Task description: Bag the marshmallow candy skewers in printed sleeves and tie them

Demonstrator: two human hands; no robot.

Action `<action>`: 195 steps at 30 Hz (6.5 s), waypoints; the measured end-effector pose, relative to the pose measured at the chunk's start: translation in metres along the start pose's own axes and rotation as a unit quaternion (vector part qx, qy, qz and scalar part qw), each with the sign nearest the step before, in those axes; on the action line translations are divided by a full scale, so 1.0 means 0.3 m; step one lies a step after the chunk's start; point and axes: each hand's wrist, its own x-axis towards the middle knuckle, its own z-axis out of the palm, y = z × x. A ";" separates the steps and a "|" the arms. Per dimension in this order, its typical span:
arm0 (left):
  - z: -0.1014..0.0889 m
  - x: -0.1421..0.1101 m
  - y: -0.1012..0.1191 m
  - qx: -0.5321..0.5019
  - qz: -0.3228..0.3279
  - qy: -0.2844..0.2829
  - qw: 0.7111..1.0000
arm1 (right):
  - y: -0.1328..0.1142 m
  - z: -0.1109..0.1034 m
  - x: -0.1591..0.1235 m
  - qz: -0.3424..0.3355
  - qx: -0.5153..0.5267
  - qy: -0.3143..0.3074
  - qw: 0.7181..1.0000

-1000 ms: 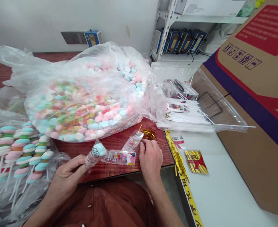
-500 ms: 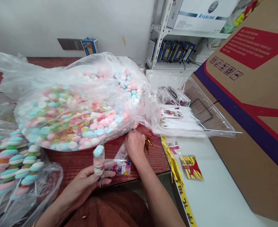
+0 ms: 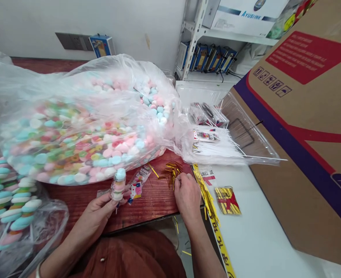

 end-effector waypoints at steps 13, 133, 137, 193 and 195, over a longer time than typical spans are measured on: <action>-0.010 -0.052 0.051 -0.040 -0.003 0.057 0.998 | -0.227 0.016 -0.010 -0.118 -0.012 -0.042 0.992; 0.147 -0.153 0.191 0.369 0.420 -0.025 0.829 | -0.241 -0.043 -0.053 0.033 0.590 0.074 0.803; 0.180 -0.132 0.107 0.111 0.094 -0.035 0.989 | -0.318 -0.011 -0.081 0.098 0.706 0.042 0.700; 0.105 -0.032 0.076 0.379 0.332 0.120 0.855 | -0.375 0.026 -0.153 -0.310 0.229 0.234 0.892; 0.117 -0.029 0.093 0.296 0.283 0.134 0.902 | -0.377 0.028 -0.157 -0.258 0.279 0.208 0.901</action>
